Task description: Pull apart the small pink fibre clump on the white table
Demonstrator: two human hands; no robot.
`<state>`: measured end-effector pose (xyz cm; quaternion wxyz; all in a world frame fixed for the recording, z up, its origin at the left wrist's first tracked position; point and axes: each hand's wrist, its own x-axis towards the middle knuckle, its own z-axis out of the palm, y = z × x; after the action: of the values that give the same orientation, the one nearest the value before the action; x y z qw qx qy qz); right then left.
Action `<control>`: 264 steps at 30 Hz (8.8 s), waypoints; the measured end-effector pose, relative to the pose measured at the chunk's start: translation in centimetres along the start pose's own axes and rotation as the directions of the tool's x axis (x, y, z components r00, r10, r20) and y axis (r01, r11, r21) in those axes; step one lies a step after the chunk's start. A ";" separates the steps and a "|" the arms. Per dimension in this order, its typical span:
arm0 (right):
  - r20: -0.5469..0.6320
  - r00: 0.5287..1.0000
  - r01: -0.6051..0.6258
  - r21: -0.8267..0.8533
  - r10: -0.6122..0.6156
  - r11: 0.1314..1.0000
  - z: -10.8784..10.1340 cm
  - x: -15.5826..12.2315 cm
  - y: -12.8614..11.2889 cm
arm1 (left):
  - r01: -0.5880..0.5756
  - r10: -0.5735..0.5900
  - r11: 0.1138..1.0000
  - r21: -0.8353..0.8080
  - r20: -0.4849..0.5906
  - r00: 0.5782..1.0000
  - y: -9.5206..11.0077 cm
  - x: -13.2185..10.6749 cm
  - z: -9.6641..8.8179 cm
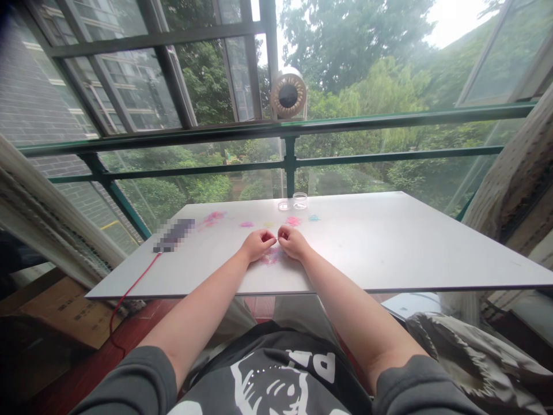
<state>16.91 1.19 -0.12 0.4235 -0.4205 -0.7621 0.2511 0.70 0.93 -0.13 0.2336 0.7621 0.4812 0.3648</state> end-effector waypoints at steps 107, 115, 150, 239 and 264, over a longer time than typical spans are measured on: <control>0.026 1.000 -0.016 0.035 0.015 0.999 -0.3 -0.6 -1.1 | -0.037 0.027 0.933 -0.358 -0.035 0.999 -0.2 0.5 -0.1; 0.011 1.000 -0.013 -0.001 0.013 1.000 -0.3 -0.4 -1.0 | -0.055 0.026 0.939 -0.340 -0.089 0.996 -0.9 0.7 0.0; 0.029 0.999 -0.019 -0.089 0.022 0.996 -0.3 -0.5 -0.8 | 0.402 -0.320 0.909 0.110 -0.435 0.842 -7.0 0.8 -7.6; 0.102 0.993 -0.048 -0.073 0.055 0.996 -1.2 -1.0 -1.1 | 0.003 0.008 0.997 -0.079 0.134 0.991 -0.7 -1.9 -2.9; 0.007 0.997 -0.072 0.045 0.072 0.996 -1.0 -0.6 -0.2 | -0.135 0.132 0.991 0.014 0.136 0.982 1.0 1.0 -0.9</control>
<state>17.80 0.57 0.28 0.4217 -0.4372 -0.7417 0.2844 0.83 1.41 1.48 0.2318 0.8182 0.4161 0.3219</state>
